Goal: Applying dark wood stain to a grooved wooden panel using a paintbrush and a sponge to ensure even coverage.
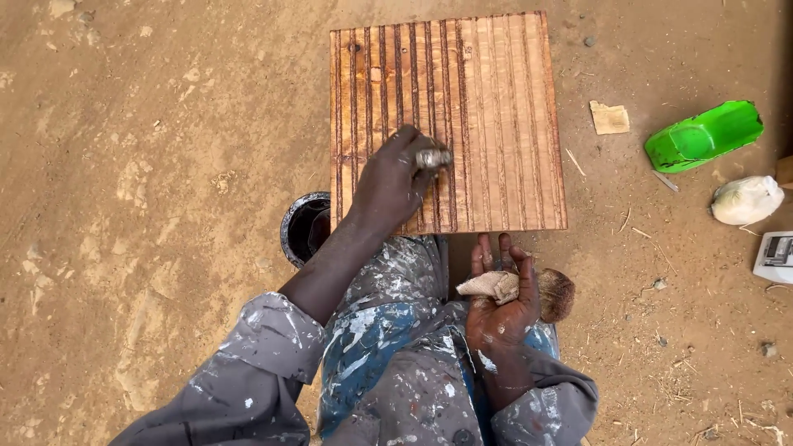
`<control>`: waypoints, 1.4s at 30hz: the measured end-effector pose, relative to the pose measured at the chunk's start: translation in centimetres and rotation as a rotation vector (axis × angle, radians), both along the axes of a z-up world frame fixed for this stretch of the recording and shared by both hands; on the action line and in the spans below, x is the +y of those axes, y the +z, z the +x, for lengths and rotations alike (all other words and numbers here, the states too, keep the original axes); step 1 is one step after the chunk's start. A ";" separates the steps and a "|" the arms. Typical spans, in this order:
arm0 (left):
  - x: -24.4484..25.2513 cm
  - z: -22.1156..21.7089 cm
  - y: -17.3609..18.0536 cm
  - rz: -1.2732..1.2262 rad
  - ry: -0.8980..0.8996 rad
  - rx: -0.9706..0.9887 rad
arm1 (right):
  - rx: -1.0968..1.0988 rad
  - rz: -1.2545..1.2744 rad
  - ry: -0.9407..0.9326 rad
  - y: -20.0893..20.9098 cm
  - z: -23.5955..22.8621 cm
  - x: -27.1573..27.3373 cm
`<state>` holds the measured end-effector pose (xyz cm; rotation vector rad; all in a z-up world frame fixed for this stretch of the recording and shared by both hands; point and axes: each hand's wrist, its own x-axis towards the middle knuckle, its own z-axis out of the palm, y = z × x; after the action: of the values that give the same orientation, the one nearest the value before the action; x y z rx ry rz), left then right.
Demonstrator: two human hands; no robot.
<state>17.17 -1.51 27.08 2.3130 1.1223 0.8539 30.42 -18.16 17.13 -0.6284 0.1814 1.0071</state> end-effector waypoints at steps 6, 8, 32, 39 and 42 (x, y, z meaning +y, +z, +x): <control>-9.0 -3.6 -0.9 -0.011 -0.195 0.050 | -0.014 0.012 -0.008 0.5 -0.5 -0.3; -8.5 -3.4 0.2 -0.238 -0.131 -0.031 | -0.042 0.010 0.000 0.9 -0.5 -0.5; -1.8 -1.4 1.2 -0.596 0.129 -0.005 | -0.006 -0.097 0.083 2.7 -0.9 -0.3; 16.4 1.7 -3.8 0.068 0.340 0.135 | -0.043 -0.121 0.121 3.0 -0.5 -0.6; 12.4 2.1 -1.9 -0.064 0.176 -0.063 | 0.005 -0.160 0.124 4.5 -0.3 -0.5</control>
<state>19.27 10.89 25.18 2.1441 1.3206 0.9332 30.11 -18.67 21.58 -0.7904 0.2306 1.1213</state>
